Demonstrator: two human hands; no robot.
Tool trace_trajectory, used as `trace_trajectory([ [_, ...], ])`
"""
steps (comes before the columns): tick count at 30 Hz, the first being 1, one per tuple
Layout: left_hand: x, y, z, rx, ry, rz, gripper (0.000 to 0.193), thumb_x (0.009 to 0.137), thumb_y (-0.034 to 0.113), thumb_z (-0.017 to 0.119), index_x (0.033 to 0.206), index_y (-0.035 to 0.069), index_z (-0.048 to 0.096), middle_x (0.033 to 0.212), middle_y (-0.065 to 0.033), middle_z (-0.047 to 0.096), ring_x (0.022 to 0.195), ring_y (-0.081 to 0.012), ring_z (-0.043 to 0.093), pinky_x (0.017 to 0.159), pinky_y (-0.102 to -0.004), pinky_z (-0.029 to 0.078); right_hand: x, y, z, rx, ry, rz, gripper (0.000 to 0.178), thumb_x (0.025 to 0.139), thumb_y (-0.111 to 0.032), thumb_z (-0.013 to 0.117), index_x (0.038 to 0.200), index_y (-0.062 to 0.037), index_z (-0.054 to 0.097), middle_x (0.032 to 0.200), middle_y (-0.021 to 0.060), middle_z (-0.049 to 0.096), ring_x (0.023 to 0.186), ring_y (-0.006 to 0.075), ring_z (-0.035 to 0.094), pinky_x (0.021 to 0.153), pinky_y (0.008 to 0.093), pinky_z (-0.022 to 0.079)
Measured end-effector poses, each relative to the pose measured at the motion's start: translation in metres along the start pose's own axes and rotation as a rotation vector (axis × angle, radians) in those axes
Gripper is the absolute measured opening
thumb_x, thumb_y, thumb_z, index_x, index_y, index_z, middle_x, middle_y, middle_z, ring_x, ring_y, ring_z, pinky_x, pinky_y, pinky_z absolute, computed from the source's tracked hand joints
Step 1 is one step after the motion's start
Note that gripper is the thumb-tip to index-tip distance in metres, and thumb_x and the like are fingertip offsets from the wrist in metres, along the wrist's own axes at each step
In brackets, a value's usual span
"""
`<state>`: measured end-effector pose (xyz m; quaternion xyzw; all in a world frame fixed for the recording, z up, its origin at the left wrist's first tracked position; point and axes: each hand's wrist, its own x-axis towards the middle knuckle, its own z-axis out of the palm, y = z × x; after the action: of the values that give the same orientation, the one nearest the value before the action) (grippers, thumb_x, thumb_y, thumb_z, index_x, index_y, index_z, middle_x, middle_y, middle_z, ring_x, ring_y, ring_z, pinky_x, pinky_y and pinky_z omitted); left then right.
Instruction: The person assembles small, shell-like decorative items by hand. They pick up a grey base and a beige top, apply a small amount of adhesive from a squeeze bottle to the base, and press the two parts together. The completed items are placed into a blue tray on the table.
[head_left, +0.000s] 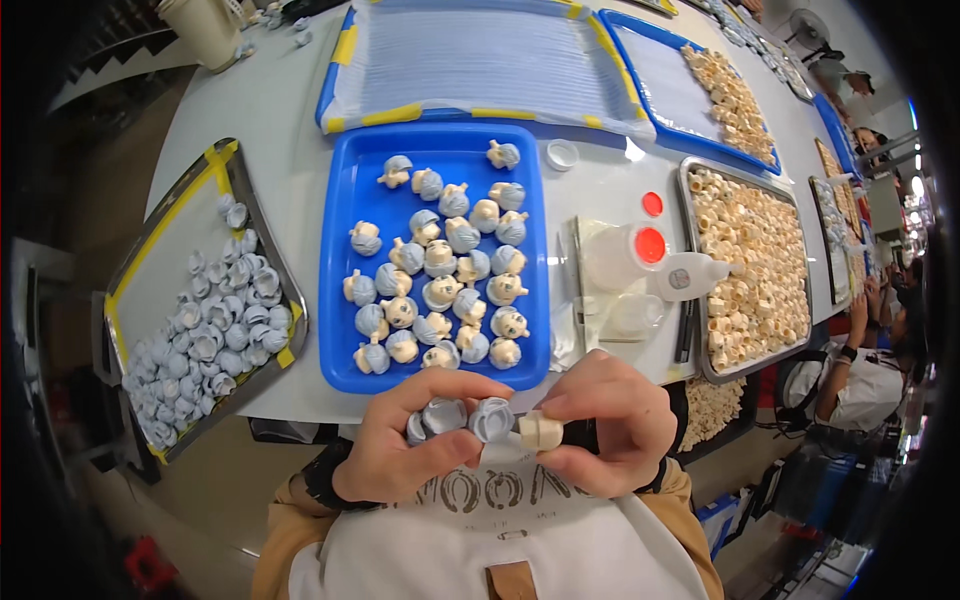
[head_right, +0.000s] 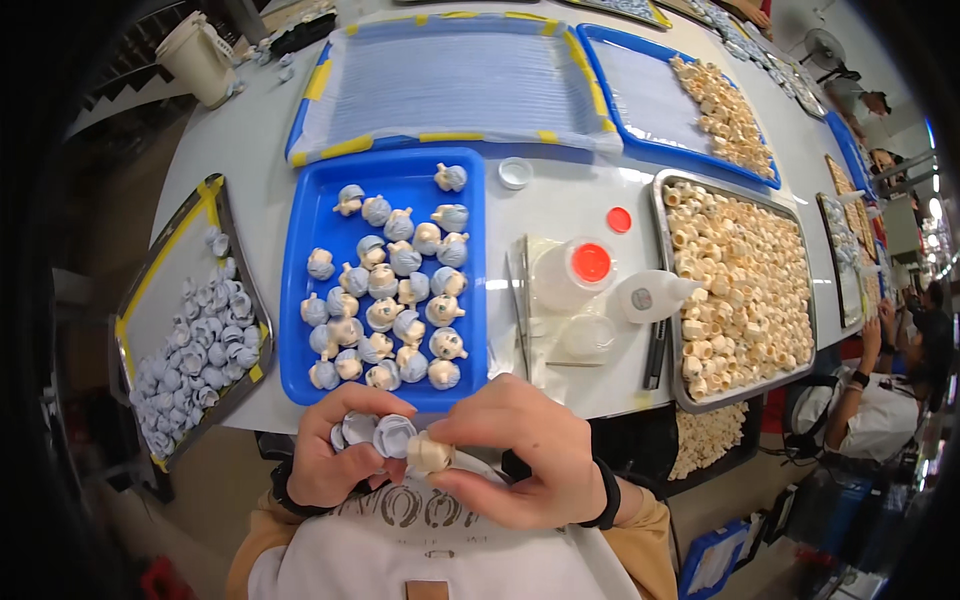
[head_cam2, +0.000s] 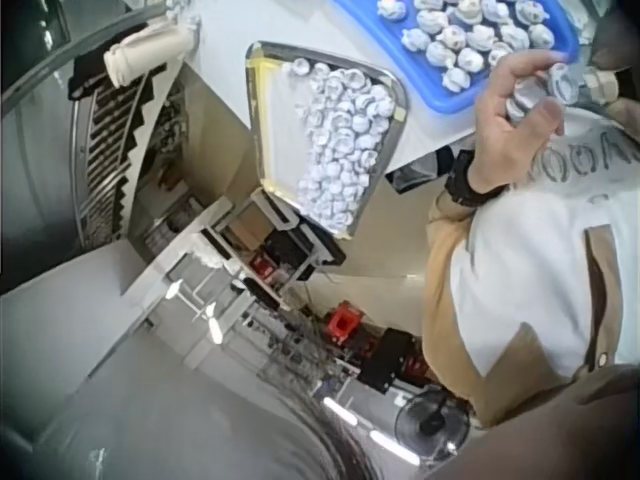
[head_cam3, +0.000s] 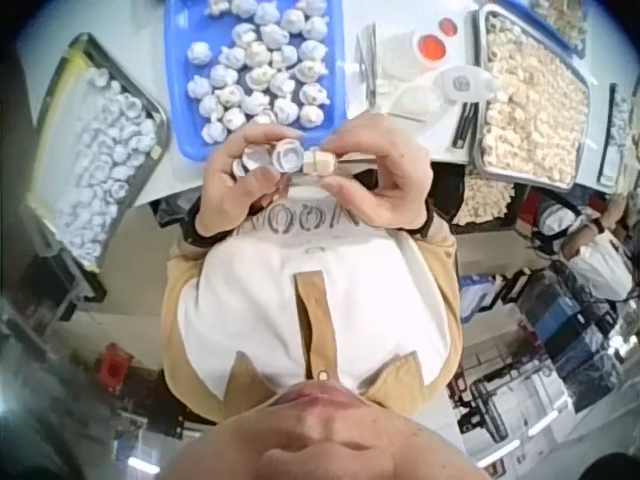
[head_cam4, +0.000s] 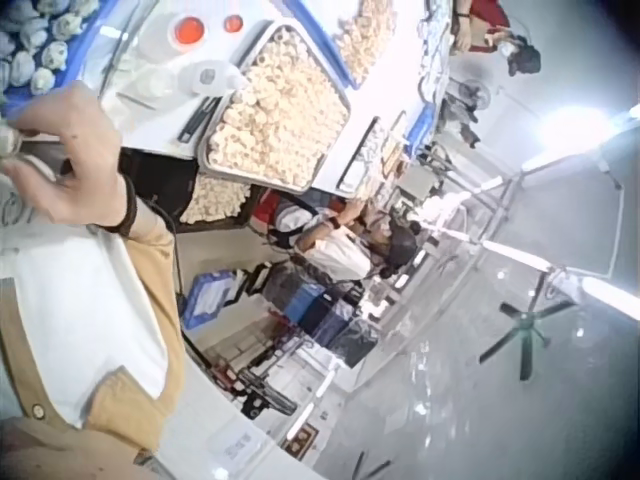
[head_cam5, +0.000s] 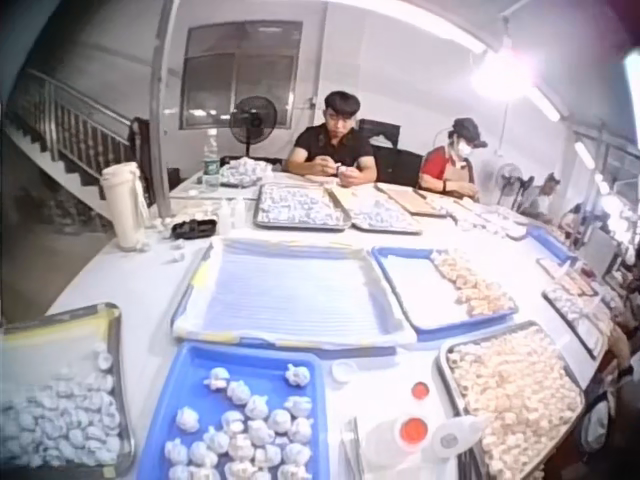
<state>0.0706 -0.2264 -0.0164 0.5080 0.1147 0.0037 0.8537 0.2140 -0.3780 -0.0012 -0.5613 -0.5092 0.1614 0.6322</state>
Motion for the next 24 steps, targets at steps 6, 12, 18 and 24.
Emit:
trace_trajectory([
  [6, 0.0, -0.003, 0.0, 0.057, 0.054, 0.051, 0.035, 0.082, 0.02, 0.063, 0.111, 0.003, 0.055, 0.092, -0.0037, 0.054, 0.085, -0.0088, 0.05, 0.072, -0.0224, 0.041, 0.006, 0.0, 0.009, -0.188, -0.059, -0.033, 0.034, 0.06, 0.002, 0.072, 0.092, 0.0004, 0.06, 0.078, 0.01, 0.061, 0.064, 0.0194, 0.056, 0.054, 0.0263, 0.043],
  [12, 0.0, -0.004, 0.0, 0.095, 0.052, 0.075, 0.03, 0.084, 0.023, 0.06, 0.105, 0.002, 0.055, 0.084, -0.0036, 0.056, 0.073, -0.0071, 0.051, 0.064, -0.0207, 0.041, 0.006, -0.002, 0.01, -0.447, -0.125, -0.154, 0.035, 0.064, -0.012, 0.074, 0.094, 0.0023, 0.061, 0.076, 0.0082, 0.058, 0.06, 0.0178, 0.053, 0.05, 0.0256, 0.042],
  [18, 0.0, -0.011, 0.001, -0.019, 0.072, 0.042, 0.028, 0.088, 0.028, 0.054, 0.095, 0.002, 0.05, 0.074, -0.0018, 0.056, 0.056, -0.0008, 0.046, 0.045, -0.0162, 0.032, 0.002, 0.004, 0.028, -0.734, -0.027, -0.239, 0.042, 0.066, -0.023, 0.071, 0.097, 0.0038, 0.06, 0.076, 0.0068, 0.056, 0.058, 0.0168, 0.052, 0.046, 0.0255, 0.038],
  [24, 0.001, 0.0, -0.002, 0.025, -0.048, -0.104, 0.024, 0.089, 0.025, 0.053, 0.091, 0.001, 0.049, 0.074, -0.0022, 0.055, 0.058, -0.0033, 0.048, 0.049, -0.0174, 0.038, -0.002, 0.004, 0.024, -0.792, -0.144, -0.222, 0.039, 0.066, -0.025, 0.07, 0.092, 0.0024, 0.06, 0.073, 0.0054, 0.055, 0.056, 0.0157, 0.051, 0.045, 0.0256, 0.035],
])
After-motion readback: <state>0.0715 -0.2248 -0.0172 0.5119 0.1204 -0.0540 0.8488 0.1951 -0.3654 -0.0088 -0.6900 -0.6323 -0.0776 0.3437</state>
